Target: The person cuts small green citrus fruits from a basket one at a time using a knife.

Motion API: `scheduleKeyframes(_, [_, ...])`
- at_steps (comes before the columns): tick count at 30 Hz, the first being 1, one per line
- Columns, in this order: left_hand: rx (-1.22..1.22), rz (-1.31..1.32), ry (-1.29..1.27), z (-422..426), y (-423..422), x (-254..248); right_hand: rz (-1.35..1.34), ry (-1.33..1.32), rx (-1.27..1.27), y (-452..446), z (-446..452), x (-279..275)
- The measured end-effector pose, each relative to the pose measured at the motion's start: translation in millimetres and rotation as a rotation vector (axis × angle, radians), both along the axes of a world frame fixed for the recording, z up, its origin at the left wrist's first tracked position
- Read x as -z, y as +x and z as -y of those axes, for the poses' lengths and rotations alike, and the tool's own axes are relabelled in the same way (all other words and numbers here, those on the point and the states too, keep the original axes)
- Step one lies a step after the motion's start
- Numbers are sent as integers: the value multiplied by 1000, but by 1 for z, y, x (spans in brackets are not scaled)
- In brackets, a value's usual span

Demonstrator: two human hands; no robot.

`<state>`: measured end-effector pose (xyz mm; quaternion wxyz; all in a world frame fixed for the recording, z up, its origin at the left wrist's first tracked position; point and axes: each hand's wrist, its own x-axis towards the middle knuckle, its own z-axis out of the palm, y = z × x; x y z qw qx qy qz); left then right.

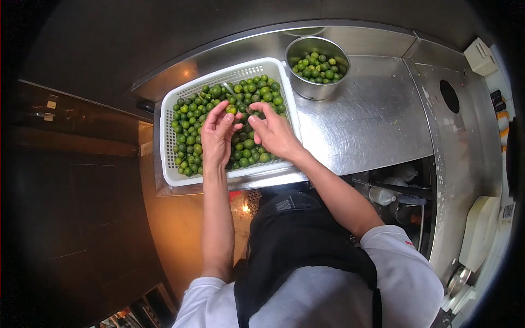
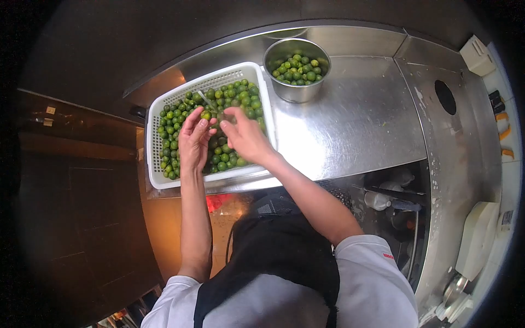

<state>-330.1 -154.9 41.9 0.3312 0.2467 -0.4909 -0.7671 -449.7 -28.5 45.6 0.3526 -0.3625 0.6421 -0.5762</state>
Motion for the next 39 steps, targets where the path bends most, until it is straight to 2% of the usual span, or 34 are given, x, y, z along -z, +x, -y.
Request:
scheduleKeyframes(2, [-9, -6, -17, 2, 1, 5, -170, -53, -22, 6, 1, -2])
scheduleKeyframes(9, [-35, -7, -52, -2, 3, 0, -247, -76, -33, 12, -1, -12])
scheduleKeyframes(12, [-29, 8, -71, 2, 7, 6, -245, -59, 26, 11, 2, -4])
scheduleKeyframes(16, [-58, 42, -90, 1, 6, 2, -115, -33, 146, 9, 2, -2])
scheduleKeyframes(19, [-94, -43, -75, 4, 8, 7, -75, 10, 196, 7, 3, -2])
scheduleKeyframes(23, [-300, 32, -43, 12, 13, 15, -180, 94, 223, 5, 9, 26])
scheduleKeyframes(25, [-333, 134, -119, 17, 23, 16, -249, 144, 189, 3, 8, 25])
scheduleKeyframes(28, [-372, 334, -302, 27, 55, 7, -120, 88, 197, 5, 13, 37])
scheduleKeyframes(29, [-397, 374, -362, 28, 68, -3, -70, 152, 147, 3, 11, 30])
scheduleKeyframes(32, [-609, 420, -570, 35, 131, -13, -74, 88, 112, 5, 11, 37])
scheduleKeyframes(33, [-701, 456, -644, 36, 158, -9, -112, 139, 16, -3, 11, 40])
scheduleKeyframes(34, [-816, 428, -556, 24, 178, -18, 35, 180, 89, 11, 9, 12])
scheduleKeyframes(35, [-913, 550, -620, 18, 211, -7, 36, 216, 43, 6, 9, 18])
scheduleKeyframes(36, [-987, 569, -532, 7, 241, 5, 5, 196, 69, 6, 11, 22])
scheduleKeyframes(37, [-1086, 662, -438, -8, 274, 24, 23, 149, 53, 8, 12, 24])
scheduleKeyframes(39, [-1242, 1013, -368, -68, 336, 60, 52, 86, 25, 8, 14, 26])
